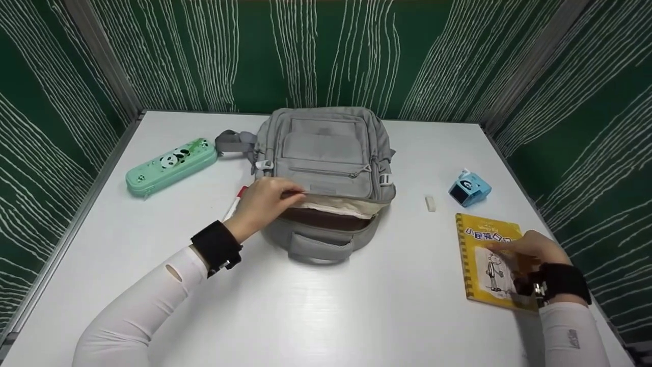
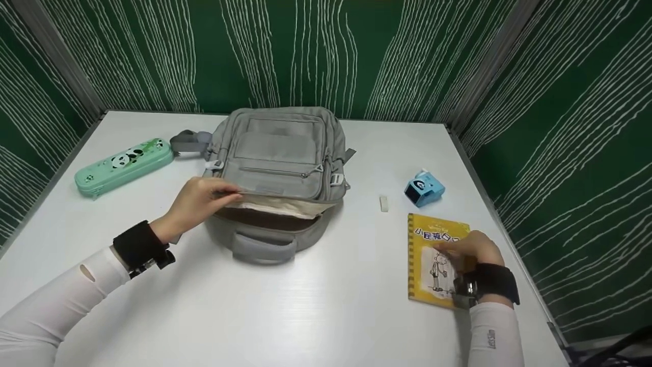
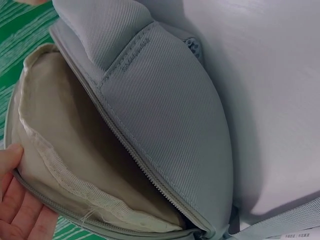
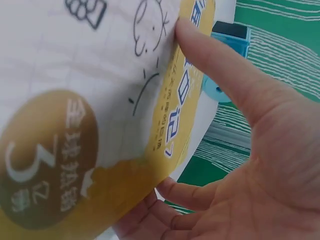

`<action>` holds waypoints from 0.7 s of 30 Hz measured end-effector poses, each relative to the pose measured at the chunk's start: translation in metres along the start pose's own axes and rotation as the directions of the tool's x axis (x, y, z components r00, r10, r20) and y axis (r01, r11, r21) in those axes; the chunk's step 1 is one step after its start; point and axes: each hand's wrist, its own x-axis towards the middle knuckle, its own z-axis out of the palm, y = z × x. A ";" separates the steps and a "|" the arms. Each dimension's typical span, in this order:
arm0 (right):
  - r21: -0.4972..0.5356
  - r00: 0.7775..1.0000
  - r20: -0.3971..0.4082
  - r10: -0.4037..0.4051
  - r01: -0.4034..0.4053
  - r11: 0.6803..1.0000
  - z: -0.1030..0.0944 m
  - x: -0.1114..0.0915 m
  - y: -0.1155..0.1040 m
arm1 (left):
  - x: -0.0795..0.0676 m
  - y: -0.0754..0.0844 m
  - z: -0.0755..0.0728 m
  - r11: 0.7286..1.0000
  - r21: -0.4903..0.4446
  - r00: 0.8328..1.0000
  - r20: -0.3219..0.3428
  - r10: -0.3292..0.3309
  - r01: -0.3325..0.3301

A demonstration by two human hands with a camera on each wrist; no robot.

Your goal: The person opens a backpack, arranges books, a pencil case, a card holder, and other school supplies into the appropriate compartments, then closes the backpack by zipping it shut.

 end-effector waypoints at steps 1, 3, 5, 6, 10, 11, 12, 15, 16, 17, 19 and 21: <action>-0.008 1.000 0.004 0.001 -0.001 1.000 -0.001 -0.001 0.000 | 0.000 0.000 0.000 1.000 0.004 1.000 0.000 0.001 -0.001; 0.024 1.000 0.018 0.009 -0.009 1.000 -0.001 -0.003 0.000 | -0.001 -0.001 0.000 1.000 0.009 1.000 -0.002 0.009 -0.009; 0.057 0.999 0.035 0.023 -0.025 0.998 -0.002 -0.004 0.000 | -0.001 -0.001 0.001 1.000 0.013 1.000 -0.002 0.013 -0.013; 0.082 0.998 0.047 0.031 -0.035 0.996 -0.002 -0.005 0.000 | -0.002 -0.001 0.002 1.000 0.016 1.000 -0.003 0.016 -0.016; 0.195 0.995 0.072 0.070 -0.083 0.977 -0.002 -0.009 0.001 | -0.002 -0.001 0.003 1.000 0.021 1.000 -0.003 0.019 -0.019; 0.196 0.995 0.069 0.074 -0.086 0.977 -0.002 -0.010 0.002 | -0.002 -0.001 0.002 1.000 0.023 1.000 -0.002 0.020 -0.019; 0.183 0.995 0.065 0.072 -0.083 0.980 -0.003 -0.010 0.002 | -0.002 -0.001 0.002 1.000 0.024 1.000 0.001 0.018 -0.018; 0.130 0.997 0.043 0.060 -0.065 0.989 -0.003 -0.009 0.005 | -0.001 0.000 0.002 1.000 0.023 1.000 0.010 0.011 -0.011; 0.092 0.998 0.039 0.048 -0.052 0.994 -0.003 -0.008 0.005 | -0.001 0.000 0.001 1.000 0.022 1.000 0.011 0.009 -0.009; 0.060 0.999 0.037 0.036 -0.038 0.997 -0.004 -0.007 0.006 | -0.001 0.001 0.001 1.000 0.018 1.000 0.013 0.005 -0.005; 0.028 0.999 0.027 0.017 -0.018 0.999 -0.005 -0.004 0.008 | -0.001 0.000 0.001 1.000 0.013 1.000 0.012 -0.001 0.001; -0.011 1.000 0.002 -0.008 0.008 1.000 -0.009 -0.002 0.009 | -0.001 0.000 0.001 1.000 0.010 1.000 0.010 -0.006 0.006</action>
